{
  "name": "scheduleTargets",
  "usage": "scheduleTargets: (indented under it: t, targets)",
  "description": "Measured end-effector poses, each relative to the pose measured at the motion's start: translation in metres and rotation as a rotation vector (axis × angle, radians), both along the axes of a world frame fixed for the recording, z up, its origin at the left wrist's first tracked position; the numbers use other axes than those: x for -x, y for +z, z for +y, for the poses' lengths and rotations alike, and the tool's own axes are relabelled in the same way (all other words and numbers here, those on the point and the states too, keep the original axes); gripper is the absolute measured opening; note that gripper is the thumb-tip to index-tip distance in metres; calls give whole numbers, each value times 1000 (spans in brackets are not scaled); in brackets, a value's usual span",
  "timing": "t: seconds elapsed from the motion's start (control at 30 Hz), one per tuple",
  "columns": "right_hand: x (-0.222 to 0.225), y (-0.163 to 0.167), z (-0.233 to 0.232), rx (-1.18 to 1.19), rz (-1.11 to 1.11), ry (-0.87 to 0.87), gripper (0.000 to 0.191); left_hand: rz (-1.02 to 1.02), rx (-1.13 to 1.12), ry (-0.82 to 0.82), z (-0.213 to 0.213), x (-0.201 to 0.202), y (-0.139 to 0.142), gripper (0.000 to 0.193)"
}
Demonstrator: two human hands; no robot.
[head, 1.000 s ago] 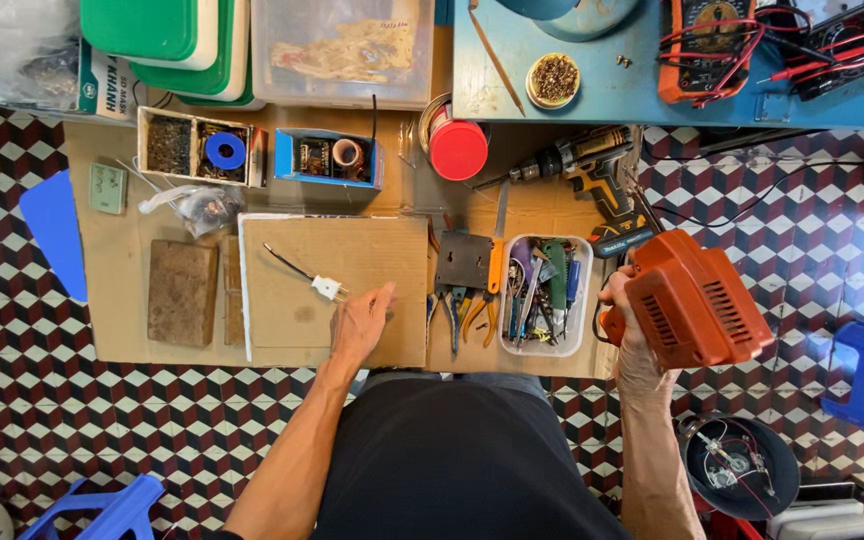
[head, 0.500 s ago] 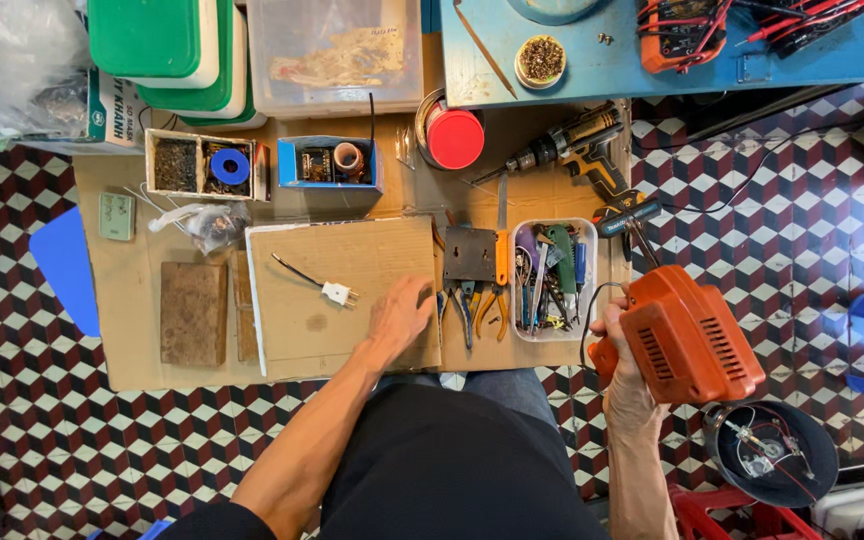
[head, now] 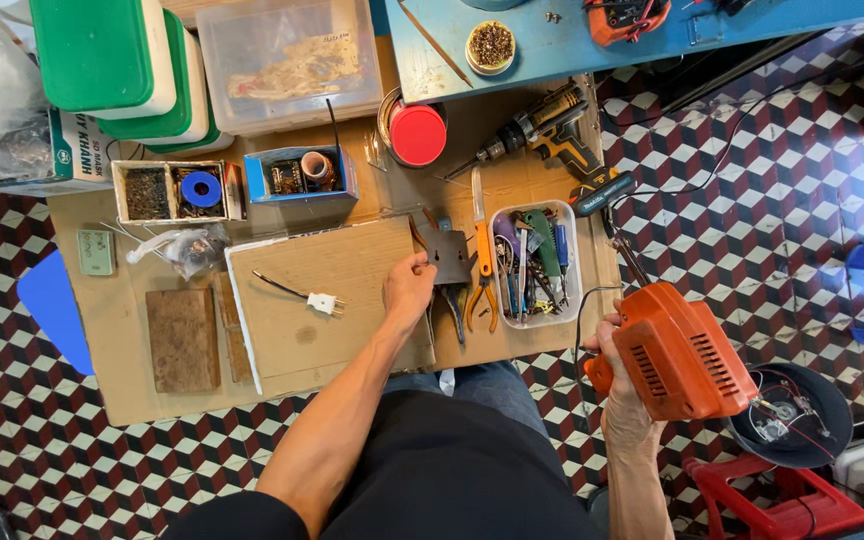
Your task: The person plugs in a heat gun and uses it to heat a small black electronic component on a workbench. They then use pliers to adjust the component and continue heating it with the heat gun.
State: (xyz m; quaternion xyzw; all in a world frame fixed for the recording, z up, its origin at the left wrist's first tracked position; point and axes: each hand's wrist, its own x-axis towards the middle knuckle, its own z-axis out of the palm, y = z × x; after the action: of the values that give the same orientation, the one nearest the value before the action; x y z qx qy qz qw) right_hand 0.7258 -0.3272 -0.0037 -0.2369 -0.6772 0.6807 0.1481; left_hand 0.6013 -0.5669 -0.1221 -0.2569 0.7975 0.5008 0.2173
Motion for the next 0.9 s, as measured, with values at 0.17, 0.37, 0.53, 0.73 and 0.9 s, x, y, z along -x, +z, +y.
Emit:
scheduleTargets:
  t: [0.17, 0.37, 0.53, 0.73, 0.9]
  targets:
    - [0, -5, -2, 19, -8, -13, 32, 45, -211, 89, -32, -36, 2, 30]
    - [4, -6, -7, 24, 15, 30, 27, 16, -318, 188, -54, -47, -10, 32]
    - [4, -8, -4, 19, -29, 22, 29, 2, -270, 187, -59, -50, -13, 33]
    - [8, -3, 0, 24, -30, -16, 36, 11, -286, 162, -51, -50, -12, 33]
    - [10, -1, 5, 48, 4, -28, 34, 3, -306, 140, -38, -43, -13, 31]
